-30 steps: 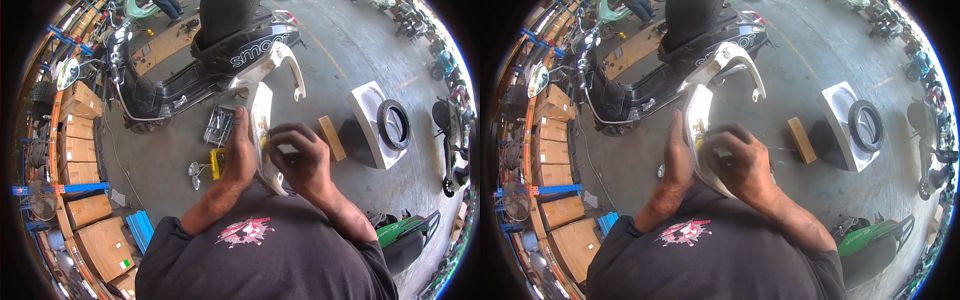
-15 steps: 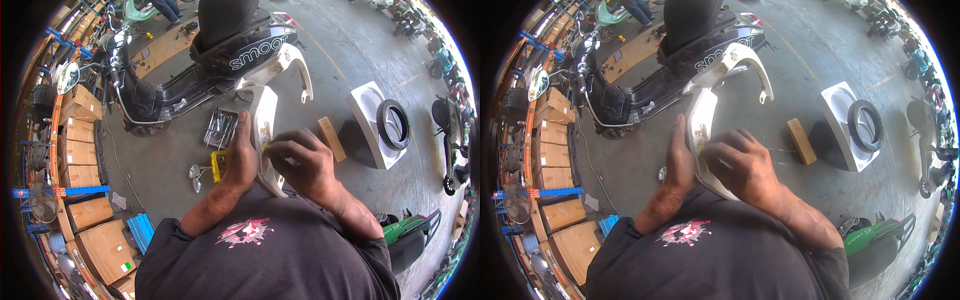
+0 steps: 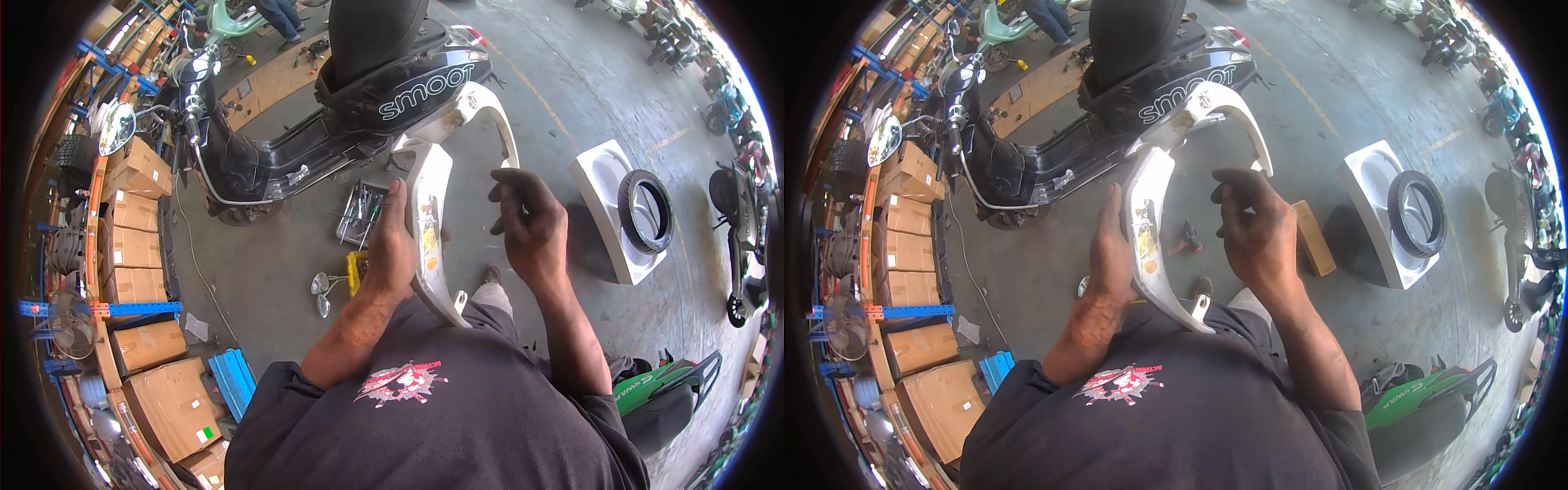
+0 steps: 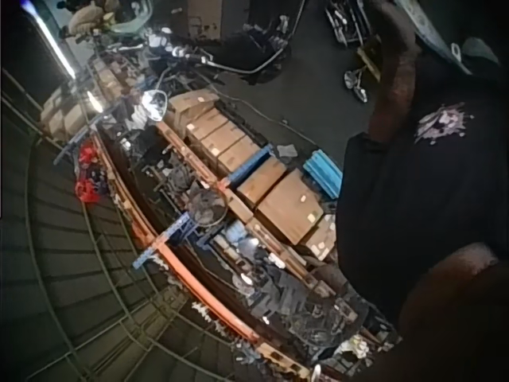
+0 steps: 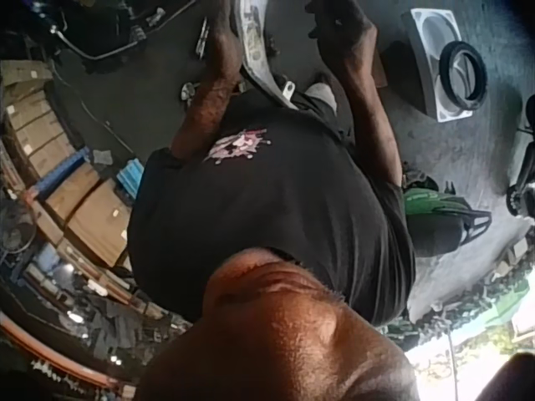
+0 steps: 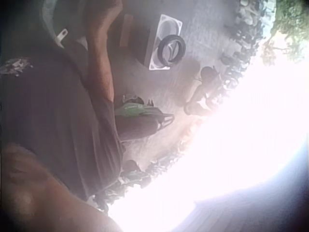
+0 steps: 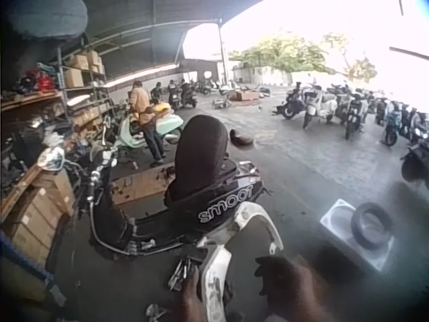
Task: The person works on the under-seat storage area of a scooter using a long metal tool, then places a seat on the vehicle, and subsequently handles a silver grab rail, removing a yellow sticker and inserting a screw into it.
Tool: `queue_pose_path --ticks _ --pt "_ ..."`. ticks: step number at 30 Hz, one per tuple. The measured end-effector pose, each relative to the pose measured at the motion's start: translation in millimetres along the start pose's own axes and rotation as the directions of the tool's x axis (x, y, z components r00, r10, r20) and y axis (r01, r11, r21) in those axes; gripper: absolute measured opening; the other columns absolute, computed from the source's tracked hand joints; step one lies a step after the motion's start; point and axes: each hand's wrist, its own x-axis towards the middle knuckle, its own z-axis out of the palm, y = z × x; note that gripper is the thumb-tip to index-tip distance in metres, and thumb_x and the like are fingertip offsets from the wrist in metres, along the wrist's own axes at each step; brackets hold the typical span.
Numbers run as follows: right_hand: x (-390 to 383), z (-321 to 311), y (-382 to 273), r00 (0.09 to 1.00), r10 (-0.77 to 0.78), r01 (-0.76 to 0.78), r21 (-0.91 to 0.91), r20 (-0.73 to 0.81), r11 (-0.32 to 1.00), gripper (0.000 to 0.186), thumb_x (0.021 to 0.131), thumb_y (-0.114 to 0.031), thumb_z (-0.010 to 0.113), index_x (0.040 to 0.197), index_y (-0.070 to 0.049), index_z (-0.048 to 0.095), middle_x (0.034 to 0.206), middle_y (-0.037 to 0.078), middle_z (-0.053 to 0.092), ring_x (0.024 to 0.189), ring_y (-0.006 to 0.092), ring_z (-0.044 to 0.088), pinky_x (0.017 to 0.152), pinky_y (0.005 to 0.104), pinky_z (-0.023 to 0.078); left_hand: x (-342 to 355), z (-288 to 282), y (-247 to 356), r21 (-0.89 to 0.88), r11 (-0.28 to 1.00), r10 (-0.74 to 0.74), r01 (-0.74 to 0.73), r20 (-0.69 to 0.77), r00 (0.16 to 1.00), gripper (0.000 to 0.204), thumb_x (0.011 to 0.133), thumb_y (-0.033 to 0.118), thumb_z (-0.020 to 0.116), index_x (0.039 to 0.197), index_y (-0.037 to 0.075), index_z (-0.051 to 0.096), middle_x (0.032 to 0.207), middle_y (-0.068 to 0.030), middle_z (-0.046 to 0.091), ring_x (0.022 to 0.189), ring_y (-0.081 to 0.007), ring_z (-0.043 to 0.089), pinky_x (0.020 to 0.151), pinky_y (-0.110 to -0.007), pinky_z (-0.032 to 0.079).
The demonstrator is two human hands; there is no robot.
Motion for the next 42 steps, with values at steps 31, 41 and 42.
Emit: queue_pose_path --ticks 31,41,42 --pt "165 -224 53 0.971 -0.116 0.206 -0.483 0.209 0.851 0.024 0.061 -0.006 0.064 0.082 0.005 0.061 0.073 0.022 0.063 0.067 0.0336 0.063 0.067 0.0378 0.05 144 128 -7 0.553 0.735 0.014 -0.391 0.565 0.825 0.041 0.091 0.027 0.058 0.124 0.004 0.054 0.079 -0.0004 0.062 0.061 -0.0062 0.05 0.056 -0.023 0.042" --pt "239 -223 66 0.959 -0.065 0.177 -0.406 0.275 0.896 0.037 0.06 -0.009 0.065 0.094 0.006 0.065 0.078 0.022 0.066 0.071 0.0284 0.066 0.07 0.0354 0.051 187 162 -1 0.778 0.579 0.019 -0.243 0.285 0.958 0.048 0.097 0.047 0.044 0.086 0.004 0.062 0.061 0.0034 0.052 0.054 -0.0059 0.047 0.052 -0.024 0.039" --pt "251 -222 71 0.959 -0.1 0.198 -0.378 0.265 0.904 0.037 0.06 -0.009 0.066 0.094 0.005 0.065 0.078 0.02 0.066 0.071 0.0269 0.066 0.069 0.0345 0.052 196 156 6 0.761 0.62 -0.035 -0.189 0.268 0.963 0.049 0.098 0.048 0.042 0.086 0.004 0.062 0.061 0.0032 0.052 0.054 -0.0064 0.047 0.052 -0.024 0.039"
